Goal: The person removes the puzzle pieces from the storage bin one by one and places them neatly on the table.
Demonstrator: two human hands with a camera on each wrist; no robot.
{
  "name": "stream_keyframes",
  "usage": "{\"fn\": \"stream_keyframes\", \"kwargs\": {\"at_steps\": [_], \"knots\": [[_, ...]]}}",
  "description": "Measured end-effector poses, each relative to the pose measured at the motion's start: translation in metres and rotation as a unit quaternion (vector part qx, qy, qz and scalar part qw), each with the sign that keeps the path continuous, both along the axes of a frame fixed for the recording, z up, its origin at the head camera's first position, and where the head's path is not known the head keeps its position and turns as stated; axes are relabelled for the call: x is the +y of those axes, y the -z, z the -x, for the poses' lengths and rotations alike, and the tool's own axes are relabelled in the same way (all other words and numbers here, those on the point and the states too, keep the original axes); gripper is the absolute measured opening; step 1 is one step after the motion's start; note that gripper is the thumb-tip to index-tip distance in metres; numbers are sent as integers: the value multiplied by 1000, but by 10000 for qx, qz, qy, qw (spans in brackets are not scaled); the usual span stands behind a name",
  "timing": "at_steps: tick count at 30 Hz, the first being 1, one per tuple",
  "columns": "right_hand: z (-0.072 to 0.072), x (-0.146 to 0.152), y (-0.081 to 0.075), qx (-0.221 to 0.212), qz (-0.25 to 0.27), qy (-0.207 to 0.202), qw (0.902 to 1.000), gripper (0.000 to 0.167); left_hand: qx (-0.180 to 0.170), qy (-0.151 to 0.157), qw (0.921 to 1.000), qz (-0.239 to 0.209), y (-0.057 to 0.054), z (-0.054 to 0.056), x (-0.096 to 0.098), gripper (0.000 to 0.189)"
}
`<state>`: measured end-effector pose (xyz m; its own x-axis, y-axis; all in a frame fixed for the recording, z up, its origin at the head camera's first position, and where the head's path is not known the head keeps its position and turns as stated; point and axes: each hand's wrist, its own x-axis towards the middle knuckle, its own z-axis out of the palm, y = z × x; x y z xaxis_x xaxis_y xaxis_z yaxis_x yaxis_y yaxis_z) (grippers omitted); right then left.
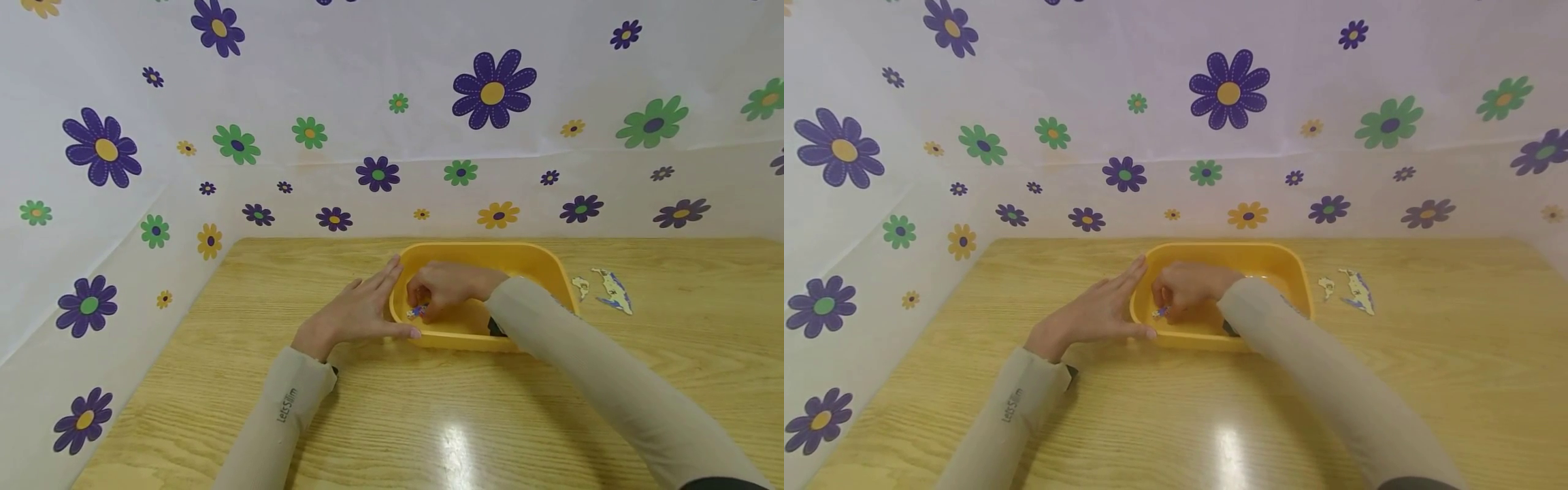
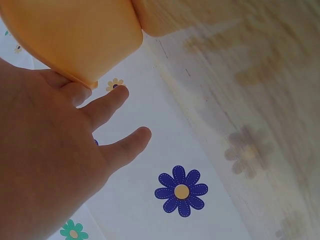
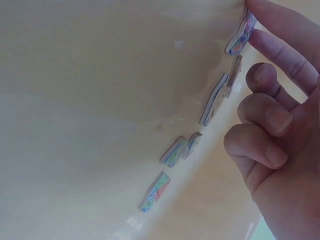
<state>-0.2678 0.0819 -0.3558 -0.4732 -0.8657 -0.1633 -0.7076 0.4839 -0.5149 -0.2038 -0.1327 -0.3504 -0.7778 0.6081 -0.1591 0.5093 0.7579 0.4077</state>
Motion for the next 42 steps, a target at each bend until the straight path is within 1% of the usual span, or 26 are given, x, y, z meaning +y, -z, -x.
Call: {"fn": "stream_keyframes", "kwargs": {"at_steps": [7,11,13,16,18,20,23,27,30,35,42], "knots": [[-2,-4,-1,230,-71,-51,9997,16,-5,2,10000,2,-1,-1,-1,114],[-3,-4,-1,279,-95,-25,9996,16,-32,1,10000,-4,-1,-1,-1,114],[-3,-4,-2,187,5,19,9998,16,-37,1,10000,-6,-1,-2,0,114],[-1,-1,-4,-77,342,179,9992,13,-58,-31,10000,40,-1,-2,0,114],[-1,3,-7,-221,617,319,9973,9,-41,-15,10000,29,-1,-2,1,115],[0,7,-10,-276,817,447,9953,7,-35,-14,10000,21,-1,-1,1,116],[0,12,-15,-175,942,488,9942,6,-8,4,10000,20,0,-1,2,116],[1,17,-19,-198,1000,538,9933,8,13,-6,10000,67,0,-1,1,115],[-1,21,-22,-260,1104,662,9913,10,5,-6,10000,34,-1,-2,1,115],[-5,25,-27,-222,1178,738,9900,9,-29,-23,10000,43,-1,-2,1,115],[-8,35,-31,-32,1246,779,9891,12,-34,-17,10000,80,-1,-2,2,114]]}}
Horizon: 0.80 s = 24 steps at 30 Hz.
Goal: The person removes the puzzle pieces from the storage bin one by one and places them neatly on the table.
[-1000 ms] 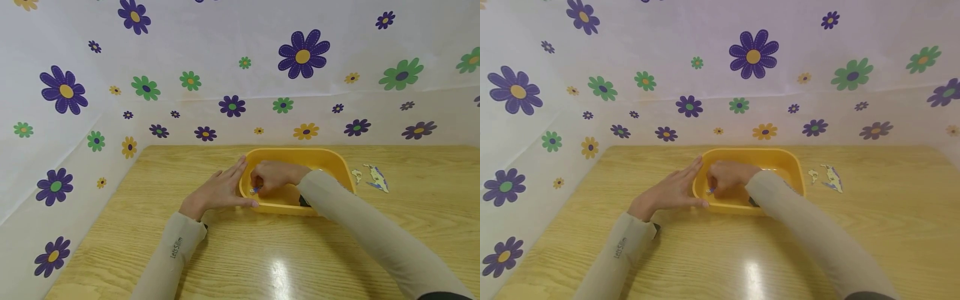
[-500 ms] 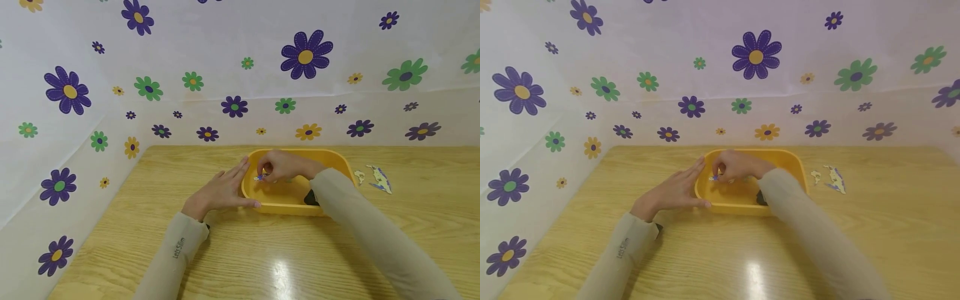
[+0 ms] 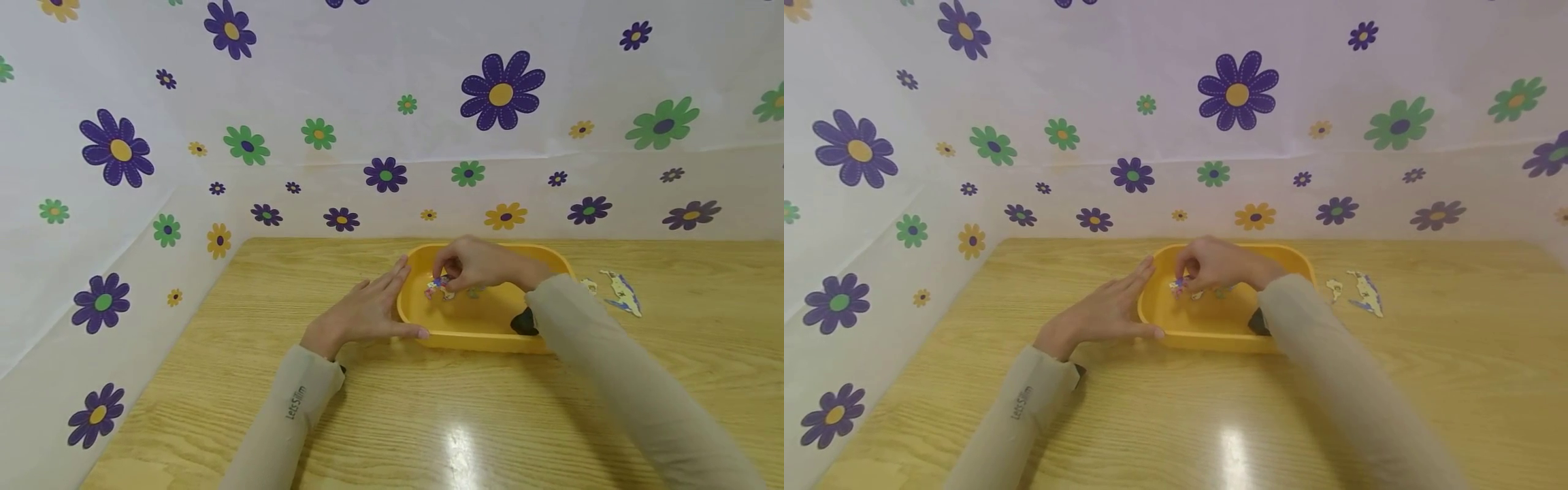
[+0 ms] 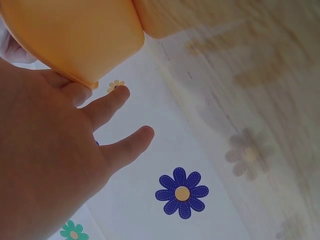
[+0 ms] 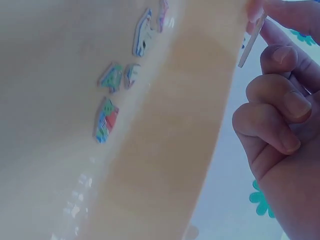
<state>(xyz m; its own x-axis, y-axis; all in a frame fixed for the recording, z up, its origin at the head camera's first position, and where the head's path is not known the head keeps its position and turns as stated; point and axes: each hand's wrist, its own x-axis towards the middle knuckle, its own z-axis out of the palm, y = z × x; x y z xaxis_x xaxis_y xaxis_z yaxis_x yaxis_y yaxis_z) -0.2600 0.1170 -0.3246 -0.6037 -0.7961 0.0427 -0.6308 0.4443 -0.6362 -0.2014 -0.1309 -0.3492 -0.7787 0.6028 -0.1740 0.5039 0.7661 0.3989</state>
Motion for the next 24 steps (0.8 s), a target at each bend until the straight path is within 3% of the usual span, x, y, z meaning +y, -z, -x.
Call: {"fn": "stream_keyframes", "kwargs": {"at_steps": [15,24], "knots": [[-2,19,-15,109,27,160,9998,12,-7,-174,9998,-58,2,1,-6,118],[-10,43,-21,262,-2,400,9989,13,-89,-76,9999,-98,2,3,1,117]]}}
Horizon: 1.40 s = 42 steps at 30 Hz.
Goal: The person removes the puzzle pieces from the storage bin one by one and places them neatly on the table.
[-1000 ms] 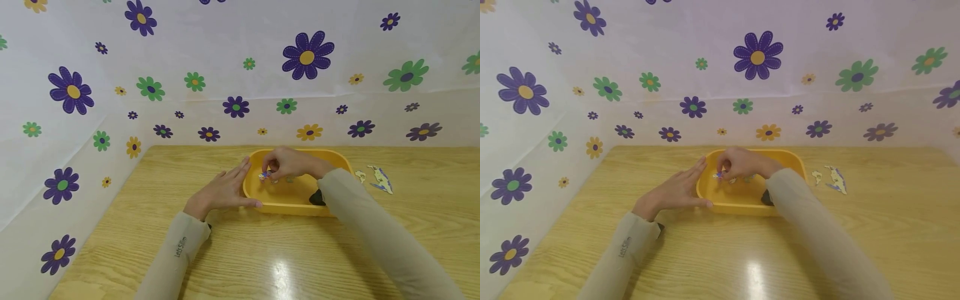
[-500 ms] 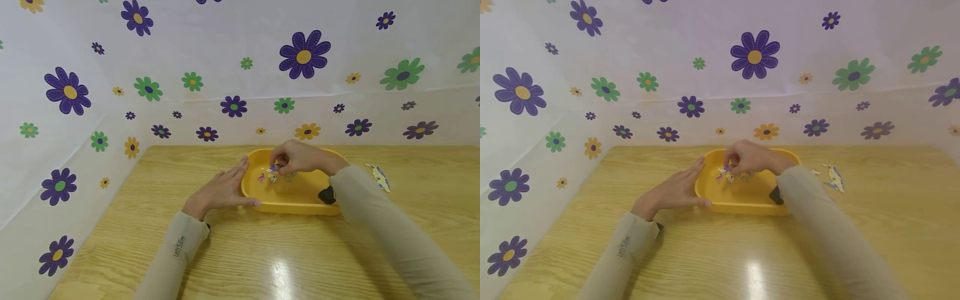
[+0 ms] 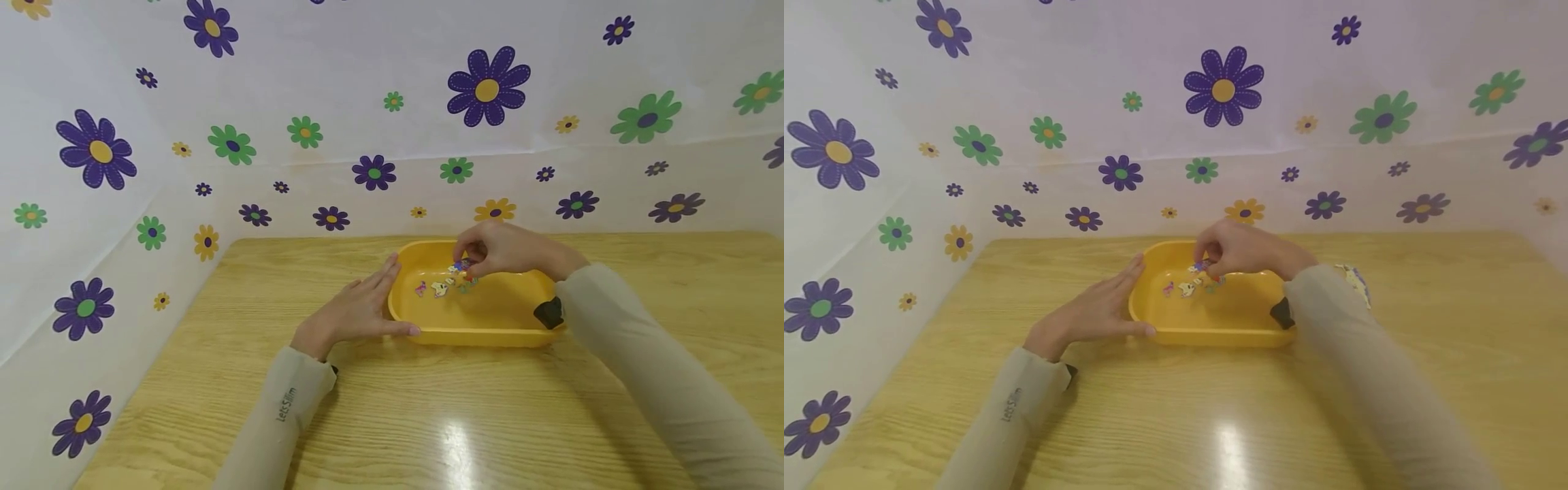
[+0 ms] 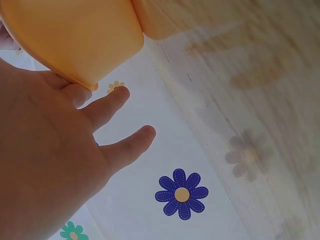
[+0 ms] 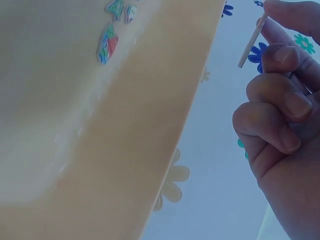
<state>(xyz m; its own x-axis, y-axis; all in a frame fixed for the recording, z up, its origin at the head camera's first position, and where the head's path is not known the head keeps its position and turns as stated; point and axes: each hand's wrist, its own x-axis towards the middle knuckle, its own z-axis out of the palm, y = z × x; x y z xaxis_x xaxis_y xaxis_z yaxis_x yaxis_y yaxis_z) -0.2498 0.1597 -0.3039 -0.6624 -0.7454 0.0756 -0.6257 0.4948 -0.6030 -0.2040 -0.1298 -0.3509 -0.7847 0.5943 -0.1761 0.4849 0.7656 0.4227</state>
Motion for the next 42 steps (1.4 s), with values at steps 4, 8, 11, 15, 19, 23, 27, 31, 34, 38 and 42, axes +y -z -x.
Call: {"fn": "stream_keyframes", "kwargs": {"at_steps": [4,8,11,15,19,23,27,31,34,38,42], "knots": [[-2,8,-2,72,-11,104,9999,14,-16,15,10000,-38,0,-1,1,117],[-4,13,-6,4,-57,175,9998,13,-34,19,10000,-39,-1,-2,2,117],[-6,16,-10,-13,-100,242,9997,13,-27,21,10000,-37,-1,-2,3,117],[-9,21,-14,61,-137,350,9993,14,-9,39,10000,-46,0,-2,4,117],[-13,28,-17,86,-187,458,9987,14,21,56,10000,-25,1,-2,2,118],[-15,34,-19,-46,-186,591,9981,14,21,46,10000,-5,1,-3,1,118],[-17,41,-21,-76,-139,653,9977,12,34,56,10000,-70,1,-3,1,118],[-18,50,-21,50,-209,713,9972,11,49,37,9999,-80,2,-3,1,117],[-20,56,-22,127,-316,837,9959,12,64,21,9999,-89,2,-2,1,117],[-22,66,-23,197,-475,987,9938,13,70,12,9999,-84,2,-2,1,117],[-24,76,-23,297,-660,1104,9913,13,94,28,9999,-71,0,-2,1,117]]}}
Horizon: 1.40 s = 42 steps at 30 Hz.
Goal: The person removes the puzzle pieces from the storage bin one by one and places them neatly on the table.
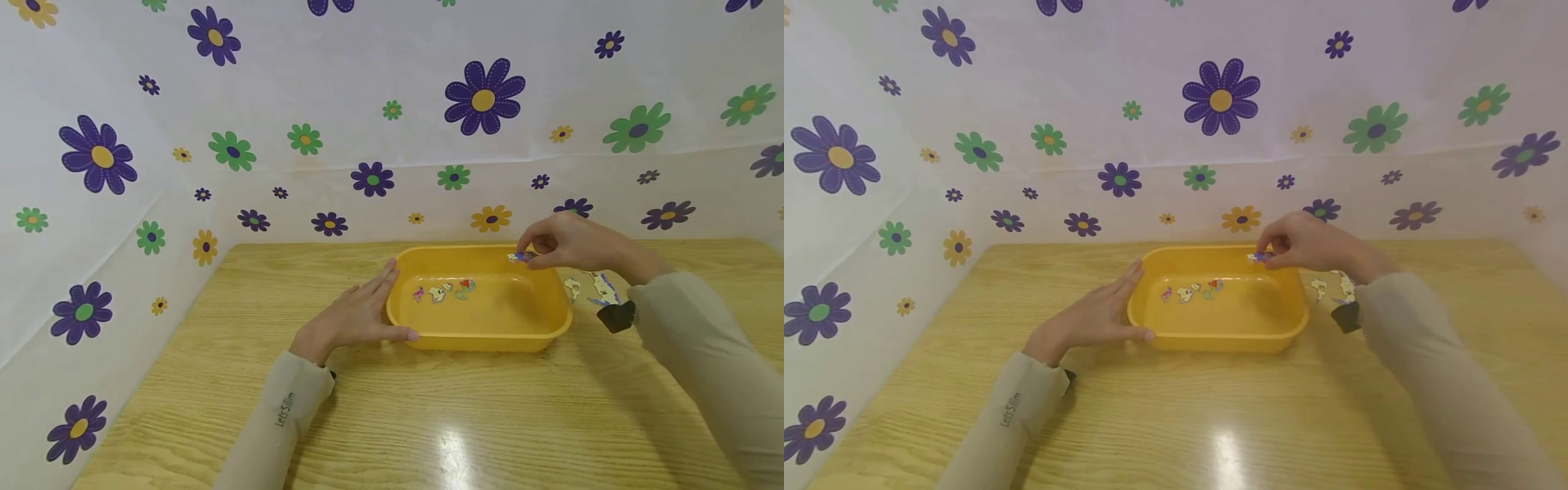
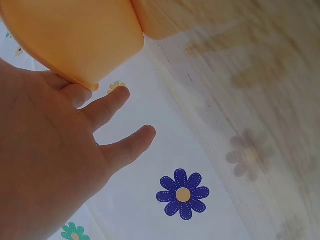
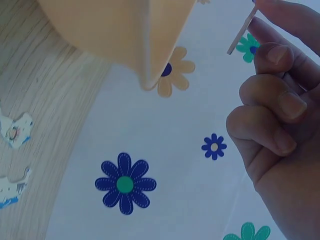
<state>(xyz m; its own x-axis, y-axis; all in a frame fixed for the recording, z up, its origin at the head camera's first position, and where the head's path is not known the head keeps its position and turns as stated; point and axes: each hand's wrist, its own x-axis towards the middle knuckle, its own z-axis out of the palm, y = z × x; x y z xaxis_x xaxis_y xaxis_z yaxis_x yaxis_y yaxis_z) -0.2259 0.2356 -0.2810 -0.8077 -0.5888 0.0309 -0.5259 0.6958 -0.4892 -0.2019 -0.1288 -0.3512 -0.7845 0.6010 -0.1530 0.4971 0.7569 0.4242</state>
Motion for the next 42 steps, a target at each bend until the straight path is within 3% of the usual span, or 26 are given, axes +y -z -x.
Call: {"fn": "stream_keyframes", "kwargs": {"at_steps": [16,22,29,42], "knots": [[-3,41,12,308,-363,395,9981,14,-4,-11,10000,0,-1,-2,1,117],[-6,56,16,644,-403,281,9967,10,12,5,10000,-38,-1,-2,0,117],[-7,68,19,394,-688,598,9951,9,-18,-23,10000,36,-2,-3,1,115],[-10,87,25,338,-1397,930,9852,13,-41,-45,10000,7,-2,-3,1,116]]}}
